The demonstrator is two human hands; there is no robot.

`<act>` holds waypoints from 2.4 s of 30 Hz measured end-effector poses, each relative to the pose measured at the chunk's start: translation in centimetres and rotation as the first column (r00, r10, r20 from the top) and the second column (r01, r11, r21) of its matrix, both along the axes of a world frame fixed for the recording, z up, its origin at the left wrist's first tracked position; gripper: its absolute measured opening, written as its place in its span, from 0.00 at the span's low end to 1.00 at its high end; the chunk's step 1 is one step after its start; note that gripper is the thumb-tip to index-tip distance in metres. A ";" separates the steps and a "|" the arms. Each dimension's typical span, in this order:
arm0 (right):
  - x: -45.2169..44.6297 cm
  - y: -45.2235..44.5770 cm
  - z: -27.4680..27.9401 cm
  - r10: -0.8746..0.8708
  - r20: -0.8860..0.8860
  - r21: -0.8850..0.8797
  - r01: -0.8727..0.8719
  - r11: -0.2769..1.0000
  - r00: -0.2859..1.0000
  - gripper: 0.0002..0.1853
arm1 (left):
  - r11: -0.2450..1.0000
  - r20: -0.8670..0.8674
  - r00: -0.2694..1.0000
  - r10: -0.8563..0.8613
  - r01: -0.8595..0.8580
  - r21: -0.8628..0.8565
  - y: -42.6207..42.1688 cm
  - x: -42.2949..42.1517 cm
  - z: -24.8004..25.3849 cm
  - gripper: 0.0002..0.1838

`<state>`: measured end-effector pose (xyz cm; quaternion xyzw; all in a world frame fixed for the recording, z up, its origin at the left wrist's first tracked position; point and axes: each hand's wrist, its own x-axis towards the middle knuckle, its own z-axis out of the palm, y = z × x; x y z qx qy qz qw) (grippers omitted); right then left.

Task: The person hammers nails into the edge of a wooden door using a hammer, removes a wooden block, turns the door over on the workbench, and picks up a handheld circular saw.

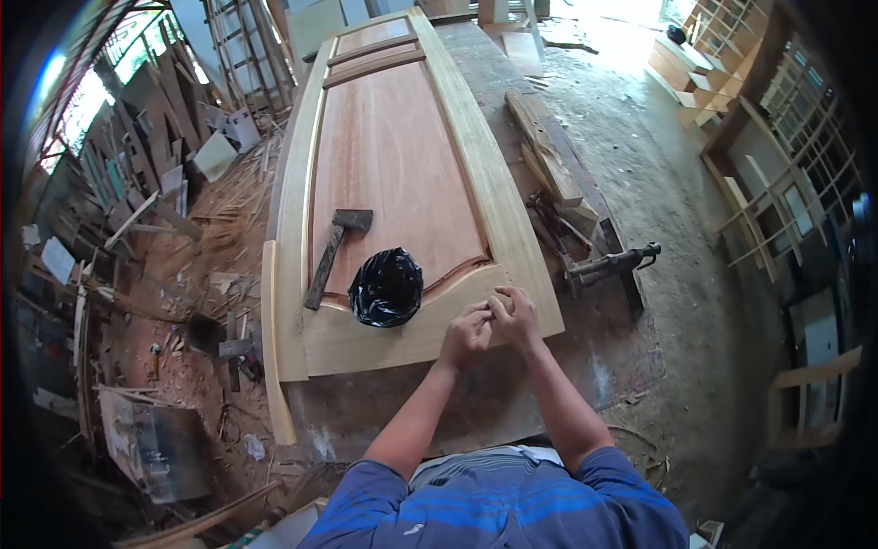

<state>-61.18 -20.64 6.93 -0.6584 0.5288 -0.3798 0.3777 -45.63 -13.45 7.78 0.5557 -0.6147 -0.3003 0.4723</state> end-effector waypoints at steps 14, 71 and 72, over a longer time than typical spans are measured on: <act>22.4 5.7 -2.6 0.162 -0.239 -0.202 -0.212 0.956 0.957 0.18 | 0.782 0.633 0.594 0.496 -0.623 -0.028 5.8 34.0 -2.5 0.34; -32.0 10.7 -3.9 -0.097 0.237 0.426 -0.014 0.905 0.967 0.14 | 0.694 0.077 0.781 -0.620 0.500 0.519 7.0 -17.6 -1.7 0.32; -32.6 10.3 -4.1 -0.040 0.128 0.409 -0.016 0.912 0.991 0.15 | 0.759 0.074 0.848 -0.524 0.426 0.492 7.3 -15.3 -2.6 0.31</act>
